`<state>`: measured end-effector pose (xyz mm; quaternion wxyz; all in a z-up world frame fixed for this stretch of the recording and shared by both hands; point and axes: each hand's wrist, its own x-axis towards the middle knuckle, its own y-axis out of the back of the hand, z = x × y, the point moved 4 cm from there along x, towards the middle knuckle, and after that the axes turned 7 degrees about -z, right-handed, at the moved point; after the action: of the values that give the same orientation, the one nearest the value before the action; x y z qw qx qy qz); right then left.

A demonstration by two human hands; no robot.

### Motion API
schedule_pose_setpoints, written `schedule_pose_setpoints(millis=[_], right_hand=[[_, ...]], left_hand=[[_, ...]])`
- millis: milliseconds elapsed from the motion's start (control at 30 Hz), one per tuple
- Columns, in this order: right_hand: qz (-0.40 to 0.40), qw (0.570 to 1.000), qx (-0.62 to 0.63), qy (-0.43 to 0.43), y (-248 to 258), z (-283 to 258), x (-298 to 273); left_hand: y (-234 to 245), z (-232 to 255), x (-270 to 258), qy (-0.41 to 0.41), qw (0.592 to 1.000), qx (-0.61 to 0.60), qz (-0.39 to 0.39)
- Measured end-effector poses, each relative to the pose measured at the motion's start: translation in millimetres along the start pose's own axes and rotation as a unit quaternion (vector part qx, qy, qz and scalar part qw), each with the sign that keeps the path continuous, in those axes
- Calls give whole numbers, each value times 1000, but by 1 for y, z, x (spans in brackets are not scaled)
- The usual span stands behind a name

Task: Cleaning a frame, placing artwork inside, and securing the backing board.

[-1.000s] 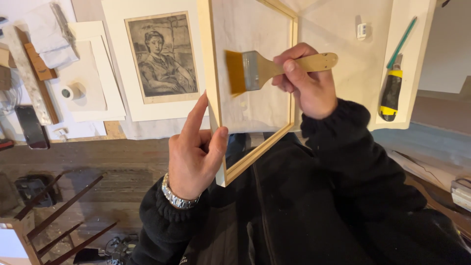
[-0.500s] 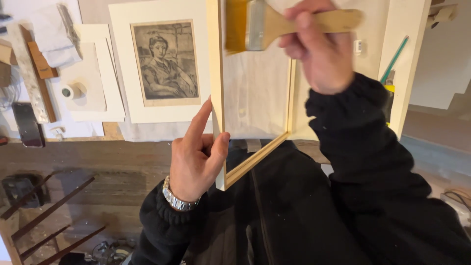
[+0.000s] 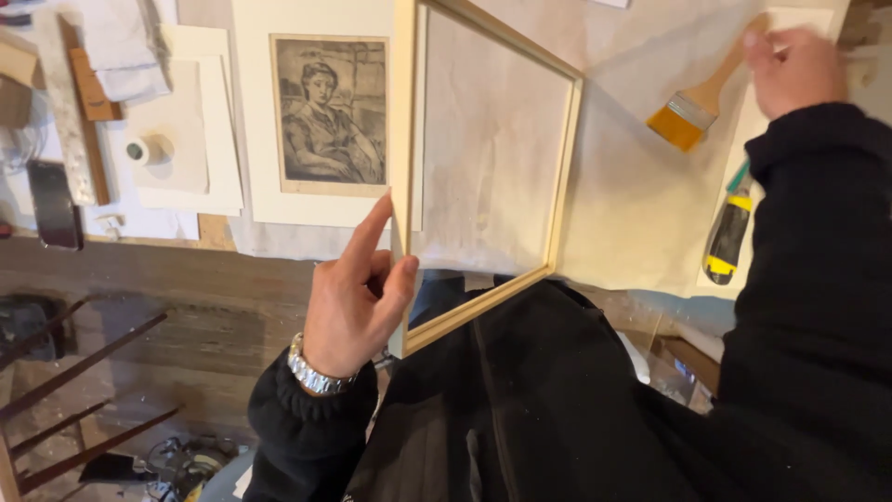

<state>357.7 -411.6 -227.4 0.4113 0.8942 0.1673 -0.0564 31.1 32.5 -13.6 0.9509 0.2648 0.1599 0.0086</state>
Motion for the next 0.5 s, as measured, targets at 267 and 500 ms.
schedule_pose_setpoints(millis=[267,500], right_hand=[[-63,982,-23,176,-8,-204,-53],[-64,808,-108,576,-19,-389,-174]], left_hand=[[-9,6,-2,-7,1000,-8,-5],[-20,32,1,-123,990,-8,-63]])
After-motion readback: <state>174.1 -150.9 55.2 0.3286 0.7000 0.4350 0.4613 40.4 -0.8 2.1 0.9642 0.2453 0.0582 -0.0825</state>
